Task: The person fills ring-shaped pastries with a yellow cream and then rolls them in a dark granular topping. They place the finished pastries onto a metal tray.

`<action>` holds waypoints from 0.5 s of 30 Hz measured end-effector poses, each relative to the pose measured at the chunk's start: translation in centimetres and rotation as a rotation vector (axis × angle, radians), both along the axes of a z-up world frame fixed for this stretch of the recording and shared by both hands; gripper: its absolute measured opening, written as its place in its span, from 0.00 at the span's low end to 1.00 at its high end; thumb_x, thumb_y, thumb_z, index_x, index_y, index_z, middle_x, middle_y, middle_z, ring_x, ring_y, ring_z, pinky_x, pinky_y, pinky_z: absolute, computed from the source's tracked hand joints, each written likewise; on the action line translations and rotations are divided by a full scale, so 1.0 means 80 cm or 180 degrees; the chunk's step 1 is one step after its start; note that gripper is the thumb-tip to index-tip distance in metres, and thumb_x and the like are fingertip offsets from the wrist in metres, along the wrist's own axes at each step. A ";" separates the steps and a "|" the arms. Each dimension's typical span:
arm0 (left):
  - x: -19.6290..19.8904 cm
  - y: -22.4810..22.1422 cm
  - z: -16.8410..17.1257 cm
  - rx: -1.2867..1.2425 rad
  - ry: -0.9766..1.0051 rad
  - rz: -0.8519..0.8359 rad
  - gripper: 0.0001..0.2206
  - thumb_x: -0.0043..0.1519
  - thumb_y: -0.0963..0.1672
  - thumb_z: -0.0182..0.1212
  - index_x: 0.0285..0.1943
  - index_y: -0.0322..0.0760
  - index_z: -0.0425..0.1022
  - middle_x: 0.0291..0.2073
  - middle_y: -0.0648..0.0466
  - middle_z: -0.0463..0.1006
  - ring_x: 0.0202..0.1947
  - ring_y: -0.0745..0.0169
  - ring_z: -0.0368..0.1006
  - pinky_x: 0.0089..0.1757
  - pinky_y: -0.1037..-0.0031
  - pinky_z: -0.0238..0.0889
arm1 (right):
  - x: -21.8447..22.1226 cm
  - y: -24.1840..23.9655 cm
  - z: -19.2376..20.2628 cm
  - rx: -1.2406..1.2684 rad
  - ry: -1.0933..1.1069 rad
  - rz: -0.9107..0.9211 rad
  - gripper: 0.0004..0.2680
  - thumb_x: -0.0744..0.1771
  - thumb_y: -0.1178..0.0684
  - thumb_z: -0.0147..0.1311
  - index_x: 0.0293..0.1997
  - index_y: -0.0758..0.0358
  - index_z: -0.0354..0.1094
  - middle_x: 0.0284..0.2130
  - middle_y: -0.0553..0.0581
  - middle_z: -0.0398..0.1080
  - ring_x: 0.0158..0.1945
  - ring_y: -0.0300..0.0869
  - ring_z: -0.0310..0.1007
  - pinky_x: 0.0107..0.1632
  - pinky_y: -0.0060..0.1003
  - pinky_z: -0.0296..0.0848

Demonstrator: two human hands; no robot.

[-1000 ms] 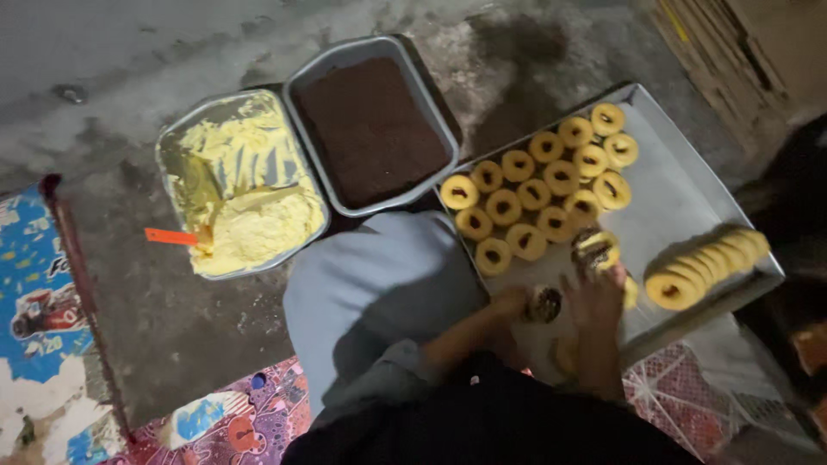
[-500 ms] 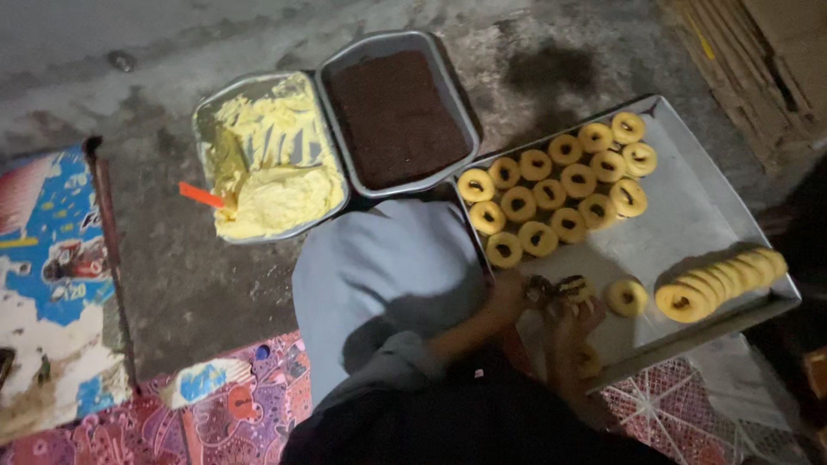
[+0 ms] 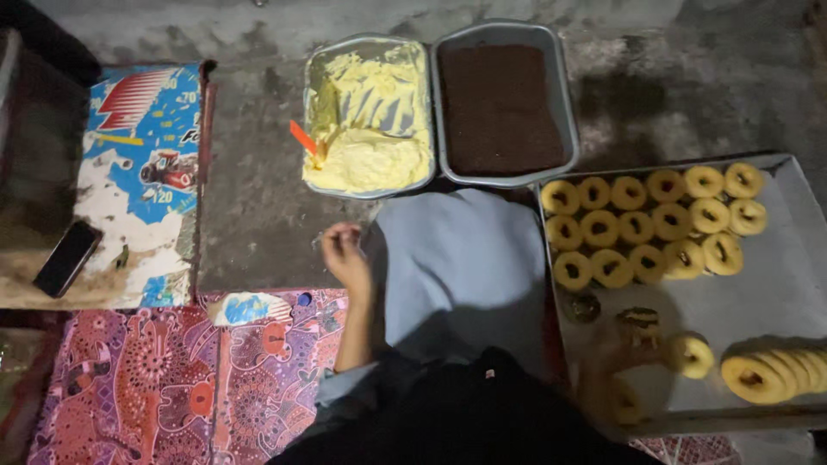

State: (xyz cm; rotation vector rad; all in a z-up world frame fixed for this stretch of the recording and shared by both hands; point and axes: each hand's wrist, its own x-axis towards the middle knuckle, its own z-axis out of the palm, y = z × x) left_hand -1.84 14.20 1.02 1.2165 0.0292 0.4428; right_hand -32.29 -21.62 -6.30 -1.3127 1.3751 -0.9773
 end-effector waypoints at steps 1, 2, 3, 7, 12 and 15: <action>0.016 0.018 -0.012 0.0017 0.0112 0.0125 0.03 0.71 0.38 0.50 0.49 0.32 0.69 0.44 0.51 0.73 0.45 0.65 0.71 0.50 0.73 0.69 | 0.000 0.000 0.004 -0.0056 0.0031 -0.0058 0.15 0.71 0.52 0.52 0.66 0.52 0.55 0.61 0.59 0.61 0.62 0.50 0.63 0.58 0.54 0.72; 0.029 0.034 -0.025 0.0033 0.0224 0.0251 0.05 0.70 0.37 0.49 0.51 0.32 0.69 0.46 0.51 0.73 0.46 0.65 0.71 0.51 0.73 0.69 | -0.001 0.000 0.008 -0.0123 0.0036 -0.0104 0.16 0.71 0.52 0.52 0.66 0.52 0.55 0.62 0.59 0.61 0.62 0.50 0.63 0.58 0.53 0.72; 0.039 0.044 -0.037 0.0049 0.0334 0.0375 0.06 0.69 0.37 0.48 0.52 0.33 0.69 0.48 0.51 0.72 0.47 0.64 0.71 0.52 0.74 0.69 | -0.001 0.001 0.012 -0.0171 0.0027 -0.0137 0.16 0.71 0.52 0.52 0.67 0.52 0.54 0.62 0.59 0.60 0.63 0.50 0.63 0.58 0.53 0.72; 0.067 0.056 -0.066 0.2566 0.0614 0.0756 0.24 0.58 0.33 0.50 0.63 0.39 0.71 0.57 0.39 0.66 0.56 0.46 0.66 0.56 0.63 0.62 | 0.010 0.008 0.037 -0.0373 -0.0088 -0.0223 0.16 0.71 0.52 0.52 0.68 0.53 0.53 0.62 0.60 0.59 0.63 0.51 0.63 0.59 0.52 0.72; 0.071 0.017 -0.074 0.3519 0.1133 0.0382 0.37 0.53 0.37 0.57 0.76 0.51 0.57 0.72 0.29 0.43 0.70 0.29 0.45 0.59 0.37 0.43 | 0.049 0.025 0.072 -0.0546 -0.0461 -0.0041 0.17 0.72 0.53 0.52 0.69 0.54 0.51 0.63 0.61 0.58 0.63 0.51 0.62 0.59 0.52 0.73; 0.076 0.002 -0.072 0.3690 0.1488 0.0303 0.39 0.54 0.38 0.59 0.79 0.54 0.54 0.74 0.31 0.35 0.70 0.23 0.38 0.59 0.31 0.42 | 0.074 0.042 0.099 -0.0625 -0.0800 0.0159 0.18 0.72 0.53 0.53 0.69 0.55 0.50 0.64 0.62 0.57 0.64 0.51 0.62 0.59 0.51 0.74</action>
